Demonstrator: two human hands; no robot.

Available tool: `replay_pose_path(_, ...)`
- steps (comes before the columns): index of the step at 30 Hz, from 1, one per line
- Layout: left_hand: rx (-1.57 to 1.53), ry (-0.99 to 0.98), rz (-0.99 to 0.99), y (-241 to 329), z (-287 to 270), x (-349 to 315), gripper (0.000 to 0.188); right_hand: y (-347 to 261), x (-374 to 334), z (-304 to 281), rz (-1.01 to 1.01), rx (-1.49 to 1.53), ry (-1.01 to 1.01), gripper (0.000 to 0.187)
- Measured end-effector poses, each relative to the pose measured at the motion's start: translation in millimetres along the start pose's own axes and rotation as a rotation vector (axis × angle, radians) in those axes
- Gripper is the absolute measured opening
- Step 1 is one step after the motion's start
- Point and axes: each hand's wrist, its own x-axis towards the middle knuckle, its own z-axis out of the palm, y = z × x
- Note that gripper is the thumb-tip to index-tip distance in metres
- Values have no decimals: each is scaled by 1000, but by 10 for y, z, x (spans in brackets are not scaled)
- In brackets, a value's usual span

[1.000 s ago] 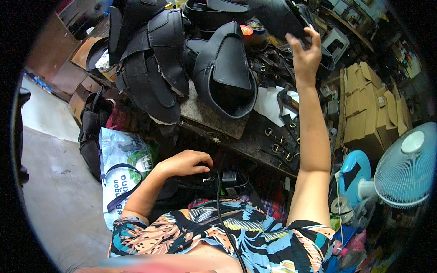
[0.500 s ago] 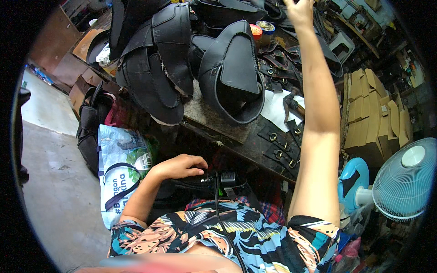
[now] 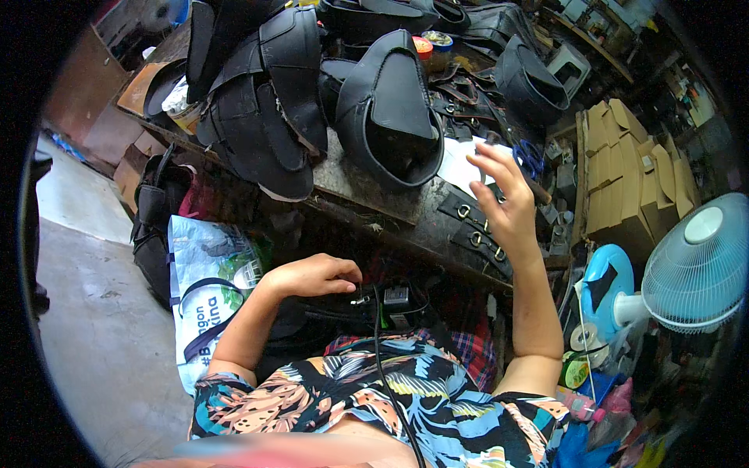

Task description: The person assembles black sandals by attaching pre-cut leather straps with brass buckles to the sandal uppers. They repeatedly pick up straps, thread them through the sandal, and fasten the buckles, then place the assembled sandals on the workbench.

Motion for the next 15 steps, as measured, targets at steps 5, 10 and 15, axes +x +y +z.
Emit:
replay_pose_path(5, 49, -1, 39, -4, 41, 79, 32, 61, -622, -176, 143, -105, 150, 25)
replay_pose_path(10, 99, 17, -55, 21, 18, 90, 30, 231, -1165, -374, 162, -484, 229, 29)
replay_pose_path(15, 237, 447, 106, 325, -171, -4, 25, 425, -1415, -526, 396, -527, 221, 31)
